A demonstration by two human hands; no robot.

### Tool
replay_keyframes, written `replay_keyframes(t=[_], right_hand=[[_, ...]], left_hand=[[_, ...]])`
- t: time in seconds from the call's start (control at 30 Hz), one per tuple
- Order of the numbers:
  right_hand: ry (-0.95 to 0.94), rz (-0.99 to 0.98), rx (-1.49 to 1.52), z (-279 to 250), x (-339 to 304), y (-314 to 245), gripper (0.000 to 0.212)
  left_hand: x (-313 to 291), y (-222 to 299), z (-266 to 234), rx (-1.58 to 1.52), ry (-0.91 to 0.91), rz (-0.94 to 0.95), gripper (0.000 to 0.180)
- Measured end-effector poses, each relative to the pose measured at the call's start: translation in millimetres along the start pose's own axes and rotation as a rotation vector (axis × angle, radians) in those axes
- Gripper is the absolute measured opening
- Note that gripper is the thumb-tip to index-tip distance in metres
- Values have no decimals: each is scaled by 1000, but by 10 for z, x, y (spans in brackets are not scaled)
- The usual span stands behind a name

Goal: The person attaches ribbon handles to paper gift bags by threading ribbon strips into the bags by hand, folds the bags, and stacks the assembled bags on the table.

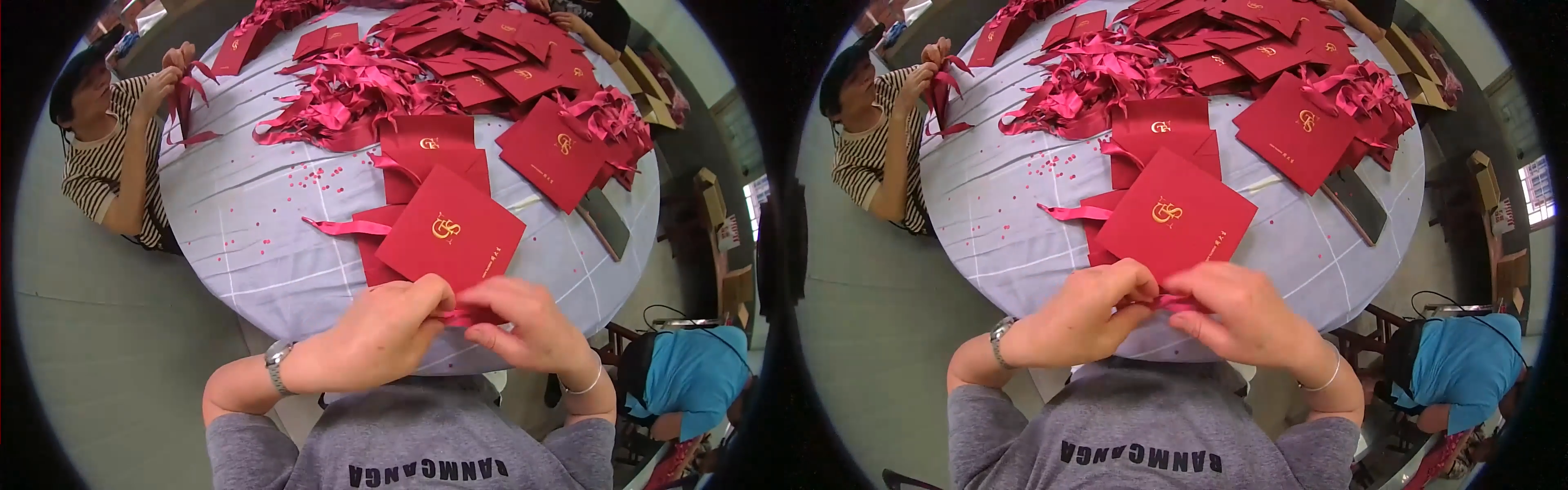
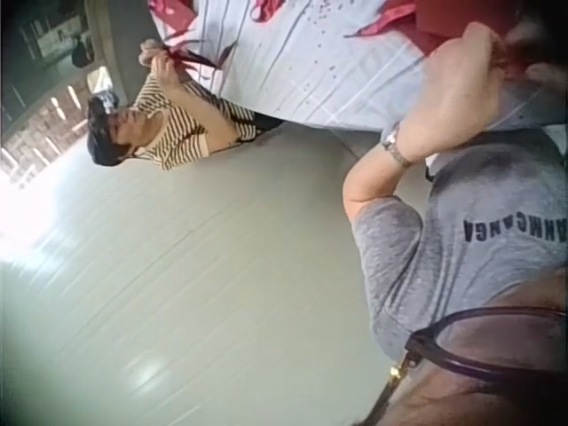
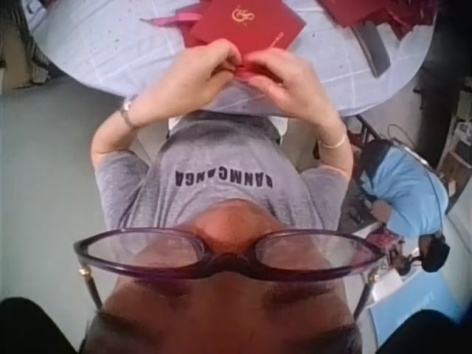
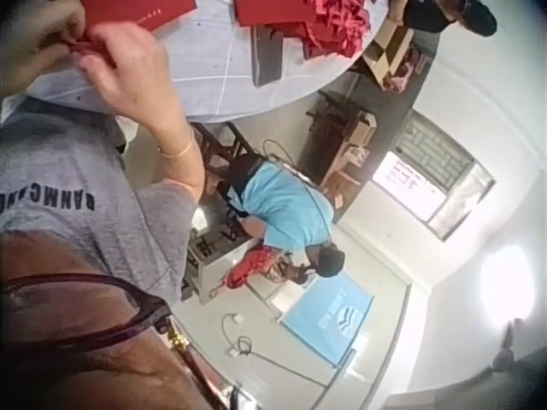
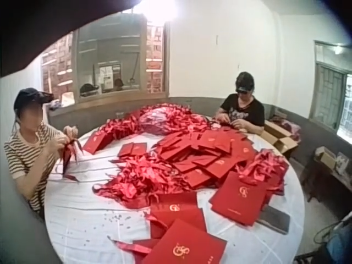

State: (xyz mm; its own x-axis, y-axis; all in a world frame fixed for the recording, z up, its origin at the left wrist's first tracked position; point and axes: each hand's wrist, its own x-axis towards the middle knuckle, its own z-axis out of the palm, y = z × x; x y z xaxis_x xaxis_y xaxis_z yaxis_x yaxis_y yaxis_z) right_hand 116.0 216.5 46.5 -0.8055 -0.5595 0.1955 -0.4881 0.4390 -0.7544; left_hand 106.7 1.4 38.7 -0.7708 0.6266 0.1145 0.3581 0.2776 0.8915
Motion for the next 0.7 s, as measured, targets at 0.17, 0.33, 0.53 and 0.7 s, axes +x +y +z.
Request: replay_keyframes(t=[0.17,0.33,0.53,0.7], right_hand=[[21,354,307,66,50,57,10],[98,365,212,-68,109,230,9],[200,403,405,-15,459,565,10],[271,457,478,190,423,763,8]], left_hand=[[119,5,61,122,79,-30,18],[431,-376,-221,451,462,46,18],[928,-699,-379,258,236,-423,26],[922,-712,-300,84,261,-414,25]])
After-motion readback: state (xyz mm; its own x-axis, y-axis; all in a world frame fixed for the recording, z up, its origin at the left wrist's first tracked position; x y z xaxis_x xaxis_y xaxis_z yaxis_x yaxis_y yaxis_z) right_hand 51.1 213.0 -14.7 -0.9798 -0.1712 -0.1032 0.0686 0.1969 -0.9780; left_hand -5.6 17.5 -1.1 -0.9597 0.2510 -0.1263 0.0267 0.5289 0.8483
